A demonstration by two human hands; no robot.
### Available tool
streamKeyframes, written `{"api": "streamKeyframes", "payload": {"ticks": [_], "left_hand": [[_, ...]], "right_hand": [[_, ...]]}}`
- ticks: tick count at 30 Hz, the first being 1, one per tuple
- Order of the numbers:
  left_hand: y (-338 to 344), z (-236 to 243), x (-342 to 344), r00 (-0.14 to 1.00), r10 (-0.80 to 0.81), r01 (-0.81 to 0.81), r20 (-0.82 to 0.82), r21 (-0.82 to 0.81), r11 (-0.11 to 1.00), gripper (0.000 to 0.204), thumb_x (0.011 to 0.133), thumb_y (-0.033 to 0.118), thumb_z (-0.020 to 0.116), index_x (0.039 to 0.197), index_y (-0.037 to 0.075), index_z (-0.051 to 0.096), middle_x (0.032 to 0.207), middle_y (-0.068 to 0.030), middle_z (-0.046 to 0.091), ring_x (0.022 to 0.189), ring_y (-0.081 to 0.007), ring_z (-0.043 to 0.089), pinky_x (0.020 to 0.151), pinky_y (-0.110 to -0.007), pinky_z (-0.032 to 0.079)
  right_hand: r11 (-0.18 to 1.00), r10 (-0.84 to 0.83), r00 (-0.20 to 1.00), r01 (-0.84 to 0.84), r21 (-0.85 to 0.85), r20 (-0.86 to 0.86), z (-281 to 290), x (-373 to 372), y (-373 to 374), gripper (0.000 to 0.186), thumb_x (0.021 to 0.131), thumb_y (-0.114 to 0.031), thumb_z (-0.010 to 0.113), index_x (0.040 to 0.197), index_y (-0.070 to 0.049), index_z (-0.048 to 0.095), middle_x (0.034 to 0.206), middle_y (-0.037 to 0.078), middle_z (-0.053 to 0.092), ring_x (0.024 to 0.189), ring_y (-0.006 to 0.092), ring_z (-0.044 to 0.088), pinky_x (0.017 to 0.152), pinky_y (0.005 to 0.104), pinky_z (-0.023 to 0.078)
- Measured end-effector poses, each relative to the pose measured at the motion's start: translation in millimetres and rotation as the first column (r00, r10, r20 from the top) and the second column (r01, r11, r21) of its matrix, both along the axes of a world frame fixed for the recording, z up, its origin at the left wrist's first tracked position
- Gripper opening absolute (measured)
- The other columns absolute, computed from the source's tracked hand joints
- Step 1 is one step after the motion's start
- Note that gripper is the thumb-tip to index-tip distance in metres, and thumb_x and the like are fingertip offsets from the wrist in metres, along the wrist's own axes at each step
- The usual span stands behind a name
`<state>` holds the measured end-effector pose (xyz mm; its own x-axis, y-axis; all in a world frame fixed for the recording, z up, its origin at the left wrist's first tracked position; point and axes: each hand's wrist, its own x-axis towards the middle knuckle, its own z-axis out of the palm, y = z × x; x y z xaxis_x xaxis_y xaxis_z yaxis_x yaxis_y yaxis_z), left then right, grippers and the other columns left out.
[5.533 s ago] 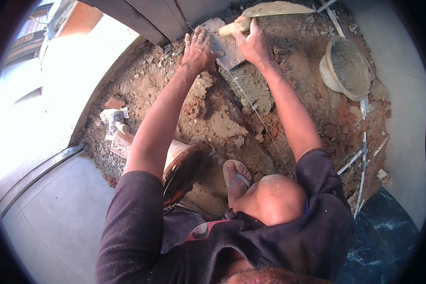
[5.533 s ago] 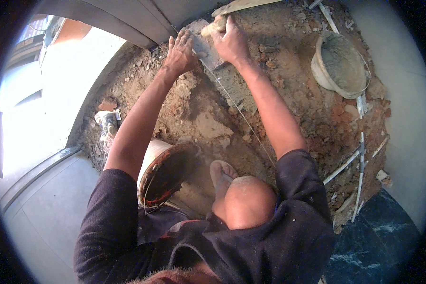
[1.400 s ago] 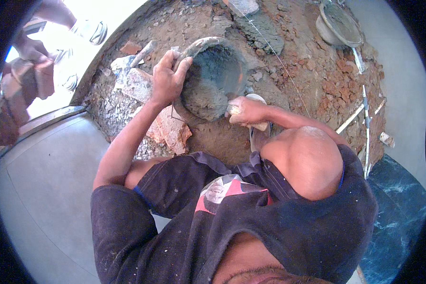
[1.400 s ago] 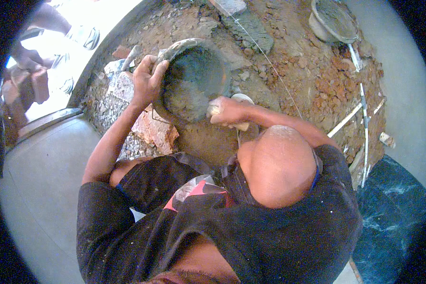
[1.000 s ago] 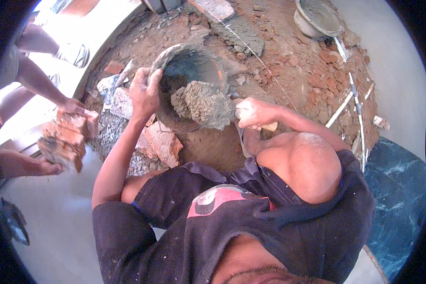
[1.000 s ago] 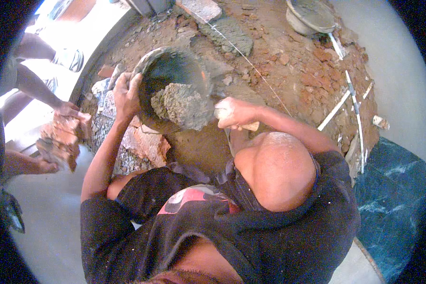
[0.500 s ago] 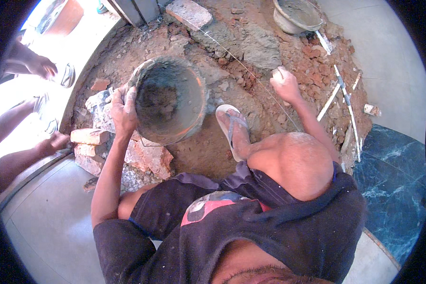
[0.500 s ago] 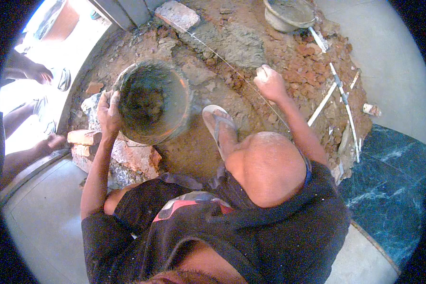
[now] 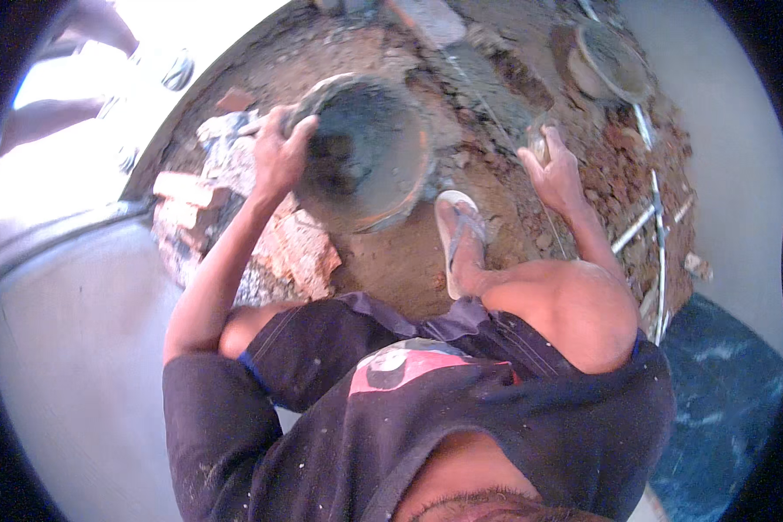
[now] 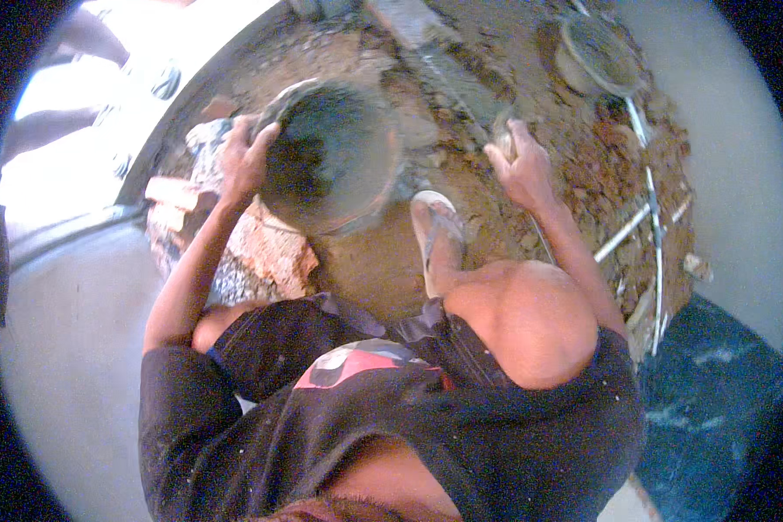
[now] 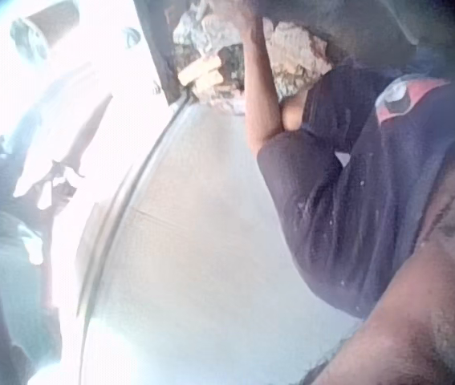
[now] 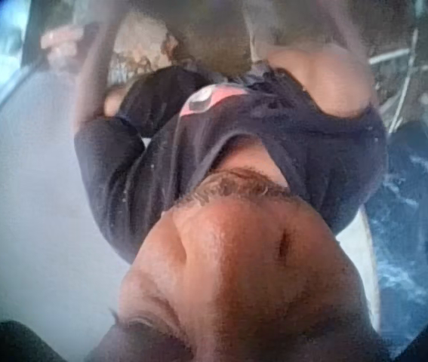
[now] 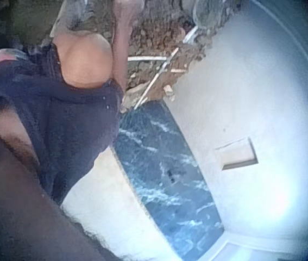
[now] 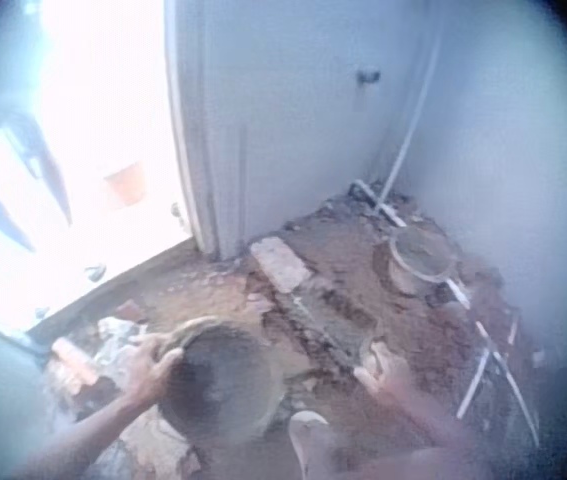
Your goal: The person applies mortar from a bucket onto a dirt surface using a trowel and places bricks onto the mortar, tapping them into place with a mallet.
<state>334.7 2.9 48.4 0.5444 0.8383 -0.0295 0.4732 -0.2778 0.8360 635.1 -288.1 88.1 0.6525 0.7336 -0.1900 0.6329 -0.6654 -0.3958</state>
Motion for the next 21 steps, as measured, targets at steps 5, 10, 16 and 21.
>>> {"api": "streamKeyframes", "payload": {"ticks": [5, 10, 16, 21], "left_hand": [[7, -20, -6, 0.992, -0.078, 0.084, 0.098, -0.058, 0.995, 0.041, 0.088, 0.026, 0.070, 0.119, 0.001, 0.060, 0.108, -0.0175, 0.065, 0.102, -0.0282, 0.063, 0.092, -0.039, 0.047], [0, -8, -2, 0.968, -0.139, 0.168, 0.209, -0.124, 0.978, 0.049, 0.090, 0.024, 0.069, 0.129, -0.002, 0.055, 0.118, -0.0170, 0.064, 0.111, -0.0243, 0.060, 0.098, -0.036, 0.045], [4, -13, 4, 0.954, -0.208, 0.231, 0.217, -0.090, 0.969, 0.045, 0.094, 0.026, 0.064, 0.127, -0.003, 0.056, 0.115, -0.0164, 0.066, 0.107, -0.0235, 0.061, 0.095, -0.035, 0.047], [5, -11, 7, 0.950, -0.214, 0.248, 0.229, -0.132, 0.960, 0.044, 0.093, 0.028, 0.065, 0.124, -0.003, 0.058, 0.112, -0.0169, 0.067, 0.104, -0.0228, 0.062, 0.093, -0.036, 0.047]], "right_hand": [[0.798, 0.577, 0.794, -0.598, -0.075, -0.192, 16, -48, 52, 0.051, 0.086, -0.030, 0.069, 0.126, -0.002, 0.055, 0.105, 0.027, 0.067, 0.099, 0.0440, 0.065, 0.084, 0.0506, 0.051], [0.768, 0.604, 0.794, -0.602, -0.217, -0.066, -2, -75, 127, 0.024, 0.085, -0.019, 0.062, 0.100, -0.001, 0.068, 0.092, 0.023, 0.070, 0.088, 0.0418, 0.068, 0.076, 0.0505, 0.055], [0.508, 0.853, 0.469, -0.845, -0.164, 0.229, 29, -120, 154, 0.014, 0.077, -0.010, 0.061, 0.082, 0.000, 0.070, 0.078, 0.019, 0.070, 0.074, 0.0334, 0.072, 0.065, 0.0429, 0.058], [0.337, 0.941, 0.306, -0.882, -0.331, 0.143, 55, -135, 131, 0.021, 0.081, -0.008, 0.059, 0.096, 0.007, 0.061, 0.082, 0.020, 0.067, 0.075, 0.0290, 0.071, 0.063, 0.0382, 0.057]]}}
